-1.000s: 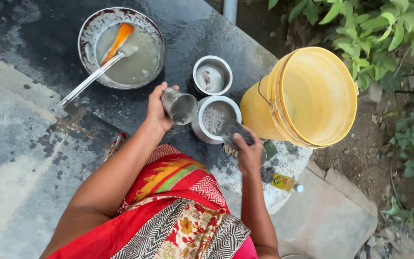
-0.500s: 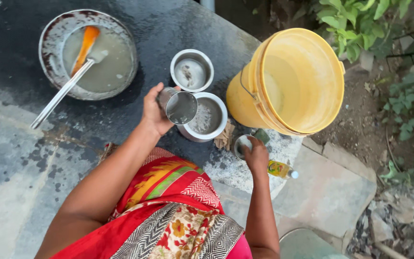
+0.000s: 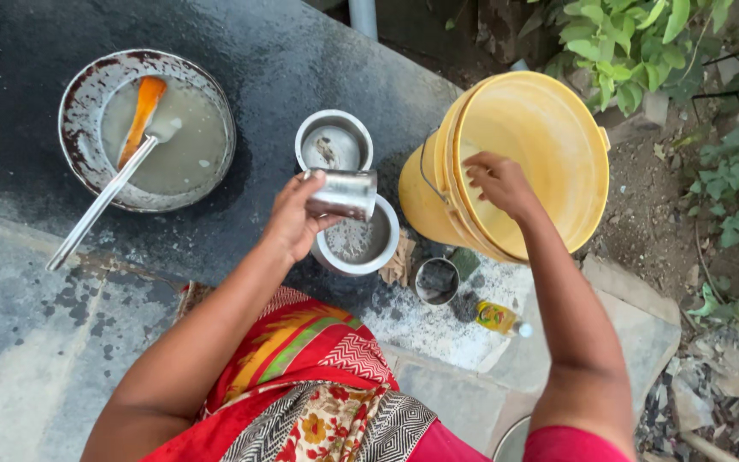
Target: The person washes several metal pots and cups by hand using water from a yellow bucket on an outdoor stone surface.
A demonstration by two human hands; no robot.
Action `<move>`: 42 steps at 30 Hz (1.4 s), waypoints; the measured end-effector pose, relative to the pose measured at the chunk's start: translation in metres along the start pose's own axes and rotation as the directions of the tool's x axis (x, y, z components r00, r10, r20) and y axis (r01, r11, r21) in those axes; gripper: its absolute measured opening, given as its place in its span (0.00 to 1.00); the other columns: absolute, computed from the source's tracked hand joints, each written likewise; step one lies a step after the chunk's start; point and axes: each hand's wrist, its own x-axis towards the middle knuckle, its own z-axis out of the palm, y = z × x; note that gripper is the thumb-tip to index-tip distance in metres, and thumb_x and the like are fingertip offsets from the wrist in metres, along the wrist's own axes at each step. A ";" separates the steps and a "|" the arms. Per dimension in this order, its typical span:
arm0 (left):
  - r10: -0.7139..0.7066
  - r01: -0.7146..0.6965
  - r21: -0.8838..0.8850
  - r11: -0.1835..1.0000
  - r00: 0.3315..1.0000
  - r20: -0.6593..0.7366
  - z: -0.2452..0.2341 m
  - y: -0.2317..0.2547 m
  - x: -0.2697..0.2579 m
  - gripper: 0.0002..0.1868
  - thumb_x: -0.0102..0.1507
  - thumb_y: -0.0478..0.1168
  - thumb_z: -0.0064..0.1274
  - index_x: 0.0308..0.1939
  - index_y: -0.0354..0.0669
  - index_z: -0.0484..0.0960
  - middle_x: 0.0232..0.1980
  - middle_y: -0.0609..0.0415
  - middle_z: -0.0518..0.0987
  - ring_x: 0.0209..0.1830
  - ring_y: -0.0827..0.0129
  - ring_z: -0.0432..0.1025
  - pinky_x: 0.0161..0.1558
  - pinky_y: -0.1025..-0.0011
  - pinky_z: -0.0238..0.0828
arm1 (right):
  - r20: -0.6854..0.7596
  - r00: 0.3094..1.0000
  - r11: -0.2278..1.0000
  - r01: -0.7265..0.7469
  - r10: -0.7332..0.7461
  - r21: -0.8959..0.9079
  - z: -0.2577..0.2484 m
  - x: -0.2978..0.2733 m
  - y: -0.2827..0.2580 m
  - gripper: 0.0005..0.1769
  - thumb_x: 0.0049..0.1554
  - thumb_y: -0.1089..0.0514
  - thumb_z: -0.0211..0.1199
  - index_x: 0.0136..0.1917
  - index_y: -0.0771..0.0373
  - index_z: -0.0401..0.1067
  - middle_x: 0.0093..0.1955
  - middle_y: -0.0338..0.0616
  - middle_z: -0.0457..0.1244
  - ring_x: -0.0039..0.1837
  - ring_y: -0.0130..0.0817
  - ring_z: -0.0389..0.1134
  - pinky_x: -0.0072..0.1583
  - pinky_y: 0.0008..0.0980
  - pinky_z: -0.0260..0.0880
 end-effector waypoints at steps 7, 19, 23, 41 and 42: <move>0.178 -0.169 0.098 0.981 0.980 -0.087 0.025 0.003 0.004 0.33 0.60 0.43 0.62 0.64 0.44 0.63 0.56 0.47 0.74 0.53 0.62 0.76 0.51 0.60 0.80 | 0.397 0.846 0.893 -0.433 0.355 0.124 0.015 0.104 0.112 0.14 0.62 0.55 0.54 0.57 0.63 0.74 0.49 0.46 0.71 0.50 0.38 0.73 0.49 0.39 0.77; 0.664 -0.578 0.683 0.447 0.725 0.180 0.055 -0.007 0.014 0.40 0.50 0.41 0.77 0.61 0.38 0.71 0.58 0.47 0.75 0.56 0.59 0.74 0.57 0.62 0.74 | 0.444 0.850 0.508 -0.260 -0.283 0.821 -0.037 0.044 -0.015 0.09 0.63 0.64 0.50 0.50 0.72 0.69 0.47 0.60 0.69 0.49 0.53 0.75 0.49 0.46 0.79; 0.569 -0.489 0.786 0.377 0.792 0.220 0.078 -0.009 0.011 0.41 0.48 0.45 0.77 0.61 0.42 0.73 0.60 0.45 0.74 0.57 0.56 0.75 0.57 0.61 0.76 | 0.464 0.831 0.808 -0.032 -0.306 0.589 -0.026 -0.017 -0.110 0.19 0.53 0.70 0.50 0.58 0.67 0.70 0.57 0.44 0.67 0.58 0.41 0.74 0.55 0.36 0.78; 0.155 -0.134 0.148 0.980 0.978 -0.143 0.048 -0.008 0.044 0.25 0.67 0.60 0.45 0.61 0.51 0.72 0.52 0.54 0.77 0.45 0.67 0.76 0.37 0.65 0.79 | 0.335 0.901 0.764 -0.417 0.276 0.493 -0.013 0.136 0.145 0.10 0.61 0.62 0.54 0.51 0.71 0.71 0.44 0.57 0.68 0.43 0.46 0.73 0.48 0.50 0.77; 0.096 -0.076 0.125 0.989 0.981 -0.166 0.046 -0.008 0.049 0.26 0.67 0.62 0.43 0.61 0.51 0.72 0.51 0.53 0.77 0.44 0.67 0.76 0.36 0.65 0.79 | 0.412 0.899 0.508 -0.427 0.148 0.748 -0.023 0.126 0.115 0.09 0.61 0.64 0.51 0.50 0.69 0.70 0.43 0.56 0.69 0.44 0.45 0.74 0.50 0.46 0.80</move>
